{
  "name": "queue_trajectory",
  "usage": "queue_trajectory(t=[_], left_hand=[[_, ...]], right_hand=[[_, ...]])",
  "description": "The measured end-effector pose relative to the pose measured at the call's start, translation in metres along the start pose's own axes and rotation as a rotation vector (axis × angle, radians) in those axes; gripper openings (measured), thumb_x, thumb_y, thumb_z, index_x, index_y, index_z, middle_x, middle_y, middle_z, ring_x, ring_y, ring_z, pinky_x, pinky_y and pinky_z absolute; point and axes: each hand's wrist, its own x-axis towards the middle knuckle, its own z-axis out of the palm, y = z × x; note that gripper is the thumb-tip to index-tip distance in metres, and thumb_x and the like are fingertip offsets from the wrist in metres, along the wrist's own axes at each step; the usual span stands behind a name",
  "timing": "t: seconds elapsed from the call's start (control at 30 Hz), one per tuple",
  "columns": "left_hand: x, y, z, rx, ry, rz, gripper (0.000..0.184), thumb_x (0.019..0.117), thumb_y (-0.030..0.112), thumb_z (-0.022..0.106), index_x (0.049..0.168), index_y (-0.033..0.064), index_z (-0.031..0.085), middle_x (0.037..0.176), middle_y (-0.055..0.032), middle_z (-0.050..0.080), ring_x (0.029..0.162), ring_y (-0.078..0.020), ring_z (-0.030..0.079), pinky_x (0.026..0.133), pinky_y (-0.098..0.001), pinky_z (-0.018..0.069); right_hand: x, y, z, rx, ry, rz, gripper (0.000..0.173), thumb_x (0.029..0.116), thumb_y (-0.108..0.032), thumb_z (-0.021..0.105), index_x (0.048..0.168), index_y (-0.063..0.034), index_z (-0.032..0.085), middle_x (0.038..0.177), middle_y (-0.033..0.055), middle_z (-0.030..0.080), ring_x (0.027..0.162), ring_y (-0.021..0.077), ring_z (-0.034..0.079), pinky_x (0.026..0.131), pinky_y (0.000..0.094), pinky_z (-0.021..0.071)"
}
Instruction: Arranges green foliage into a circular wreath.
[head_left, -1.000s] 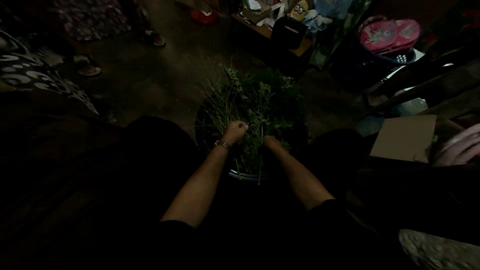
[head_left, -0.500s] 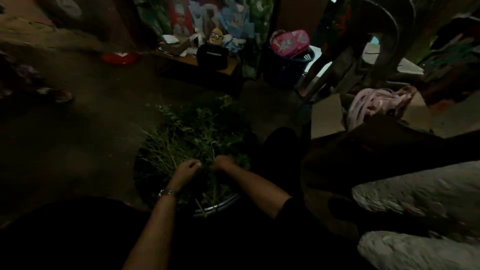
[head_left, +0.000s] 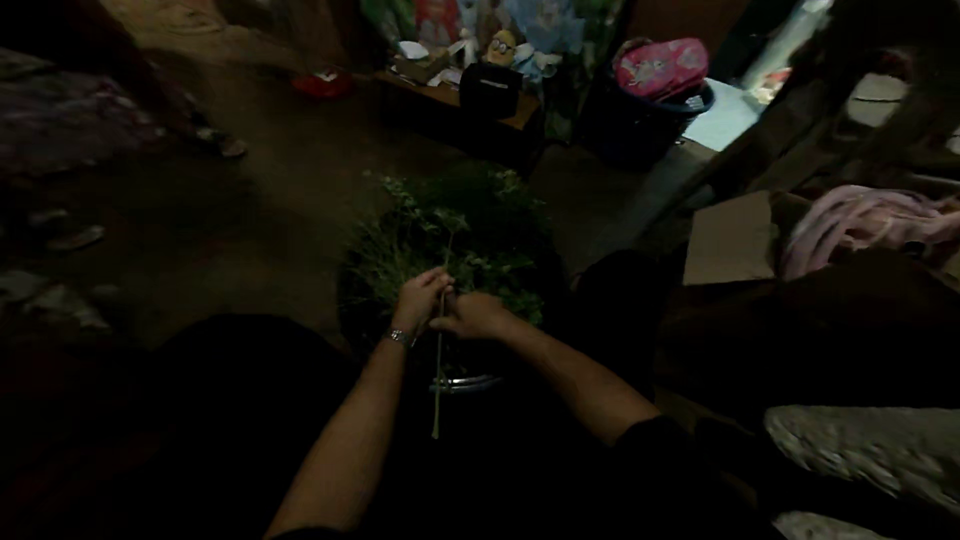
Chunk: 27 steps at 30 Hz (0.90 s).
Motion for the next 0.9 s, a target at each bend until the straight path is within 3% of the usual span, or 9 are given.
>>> queue_trajectory(t=[0.1,0.23,0.3,0.4,0.47,0.67,0.8,0.9], left_hand=[[-0.005,0.005,-0.007,-0.059,-0.015,0.03,0.037,0.1066,0.018,0.055,0.141,0.0067,0.055,0.111,-0.0076,0.067,0.082,-0.009,0.062,0.076,-0.027,0.0526],[-0.017,0.018,-0.01,-0.178,-0.067,0.08,0.035,0.106,0.013,0.055,0.14,0.005,0.053,0.106,-0.0056,0.065,0.078,-0.0089,0.062,0.074,-0.0263,0.055],[-0.022,0.022,-0.011,-0.194,-0.081,0.112,0.034,0.1059,0.011,0.054,0.139,0.0047,0.054,0.103,-0.0043,0.065,0.076,-0.0084,0.062,0.071,-0.0253,0.055],[-0.029,0.025,-0.01,-0.176,-0.112,0.155,0.034,0.1057,0.01,0.054,0.139,0.005,0.055,0.099,-0.0027,0.067,0.071,-0.0064,0.062,0.066,-0.0214,0.0544],[-0.033,0.027,-0.008,-0.159,-0.145,0.181,0.033,0.1061,0.01,0.053,0.139,0.0053,0.056,0.099,-0.0025,0.068,0.07,-0.0057,0.062,0.063,-0.0202,0.0533],[-0.039,0.046,-0.007,-0.025,-0.157,0.299,0.033,0.104,0.009,0.058,0.136,0.0026,0.059,0.1,-0.0039,0.068,0.07,-0.0051,0.06,0.062,-0.0198,0.0525],[-0.045,0.065,-0.016,0.218,-0.129,0.429,0.031,0.1052,0.011,0.057,0.134,0.0038,0.062,0.1,-0.0054,0.069,0.066,-0.0048,0.058,0.06,-0.0207,0.0512],[-0.046,0.08,-0.019,0.315,-0.091,0.491,0.029,0.1051,0.013,0.058,0.132,0.0044,0.064,0.1,-0.0058,0.07,0.066,-0.0051,0.058,0.06,-0.0218,0.0504]], right_hand=[[0.0,0.015,-0.021,0.041,0.106,0.045,0.055,0.1076,-0.047,0.048,0.12,0.0021,0.068,0.115,0.0246,0.068,0.111,0.0401,0.066,0.097,0.0615,0.0488],[-0.001,0.047,-0.046,0.137,0.49,0.074,0.041,0.1076,-0.036,0.053,0.115,0.0009,0.069,0.104,0.0216,0.07,0.098,0.0382,0.069,0.088,0.0608,0.0535],[-0.002,0.058,-0.054,0.171,0.685,0.032,0.033,0.1074,-0.027,0.054,0.116,0.0014,0.067,0.105,0.0204,0.071,0.097,0.0351,0.07,0.088,0.0565,0.0546],[0.002,0.068,-0.058,0.153,0.929,-0.069,0.027,0.1054,-0.017,0.055,0.119,0.0022,0.067,0.113,0.0207,0.069,0.105,0.0334,0.068,0.094,0.0498,0.0544],[0.011,0.074,-0.059,0.114,1.027,-0.124,0.028,0.104,-0.015,0.056,0.124,0.0018,0.067,0.118,0.0228,0.067,0.111,0.0373,0.065,0.098,0.0501,0.0527],[0.019,0.074,-0.064,0.08,1.25,-0.221,0.029,0.1031,-0.012,0.056,0.127,0.0005,0.066,0.117,0.0243,0.065,0.109,0.0398,0.062,0.096,0.05,0.0518],[0.012,0.079,-0.073,-0.134,1.445,-0.278,0.035,0.1018,-0.011,0.056,0.135,-0.0036,0.064,0.133,0.0265,0.059,0.127,0.0473,0.053,0.109,0.0561,0.0412],[0.007,0.088,-0.082,-0.245,1.475,-0.301,0.035,0.1038,-0.014,0.055,0.137,-0.0073,0.064,0.141,0.0242,0.056,0.132,0.0459,0.049,0.113,0.057,0.0376]])
